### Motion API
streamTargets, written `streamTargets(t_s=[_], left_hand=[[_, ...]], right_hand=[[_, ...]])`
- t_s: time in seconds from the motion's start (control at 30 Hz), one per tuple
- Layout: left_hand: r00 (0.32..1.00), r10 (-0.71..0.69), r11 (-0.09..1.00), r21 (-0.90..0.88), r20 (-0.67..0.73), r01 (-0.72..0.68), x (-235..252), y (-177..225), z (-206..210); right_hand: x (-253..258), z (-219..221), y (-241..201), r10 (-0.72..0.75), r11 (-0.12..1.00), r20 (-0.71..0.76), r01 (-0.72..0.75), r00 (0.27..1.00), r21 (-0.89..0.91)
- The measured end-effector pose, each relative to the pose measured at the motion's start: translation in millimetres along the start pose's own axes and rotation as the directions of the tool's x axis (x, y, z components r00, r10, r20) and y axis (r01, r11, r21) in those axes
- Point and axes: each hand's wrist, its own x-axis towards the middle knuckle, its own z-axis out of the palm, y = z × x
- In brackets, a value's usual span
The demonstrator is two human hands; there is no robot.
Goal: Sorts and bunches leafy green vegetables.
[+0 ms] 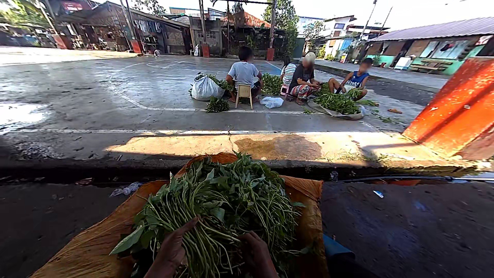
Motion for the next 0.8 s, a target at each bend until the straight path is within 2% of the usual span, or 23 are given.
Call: streamTargets(t_s=[0.13,0.33,0.4,0.43,0.5,0.53,0.6,0.67,0.73,0.8], left_hand=[[1.000,-0.012,1.000,-0.019,-0.003,0.012,1.3,-0.8,1.0],[0.993,0.015,1.000,-0.018,0.119,-0.013,0.3,-2.1,-1.2],[0.990,0.004,1.000,-0.006,0.142,-0.003,-3.2,-0.2,-0.9],[0.989,0.005,1.000,-0.005,0.144,-0.004,-4.0,-0.3,-0.8],[0.989,0.016,1.000,-0.015,0.150,-0.014,-3.8,-1.7,-1.7],[0.987,0.023,1.000,-0.018,0.161,-0.021,-4.2,-2.5,-2.1],[0.981,0.035,0.999,-0.031,0.193,-0.029,-3.1,-3.9,-2.9],[0.985,0.019,0.999,-0.047,0.173,-0.011,-1.2,-3.0,-2.3],[0.994,-0.005,0.996,-0.085,0.112,0.015,3.8,-0.1,-3.3],[0.998,-0.052,0.991,-0.122,0.030,0.056,8.5,4.2,-4.6]], right_hand=[[3.0,-8.4,8.7,0.092,0.995,0.037,-0.092,0.995,0.023],[7.6,-3.2,27.3,0.184,0.980,-0.080,-0.189,0.980,-0.068],[9.7,-6.1,20.6,0.272,0.937,0.019,-0.260,0.962,-0.235],[12.0,-8.4,13.5,0.353,0.892,0.115,-0.296,0.929,-0.342],[16.3,-6.9,1.2,0.500,0.797,0.317,-0.285,0.806,-0.533],[14.8,-2.2,-1.9,0.520,0.782,0.392,-0.237,0.759,-0.577],[3.6,11.7,-1.4,0.452,0.816,0.503,-0.114,0.737,-0.566],[-12.6,23.8,1.6,0.300,0.879,0.549,-0.002,0.781,-0.477],[-29.1,31.0,3.6,0.090,0.941,0.459,0.076,0.884,-0.331],[-40.6,37.5,10.7,-0.148,0.967,0.215,0.186,0.965,-0.171]])
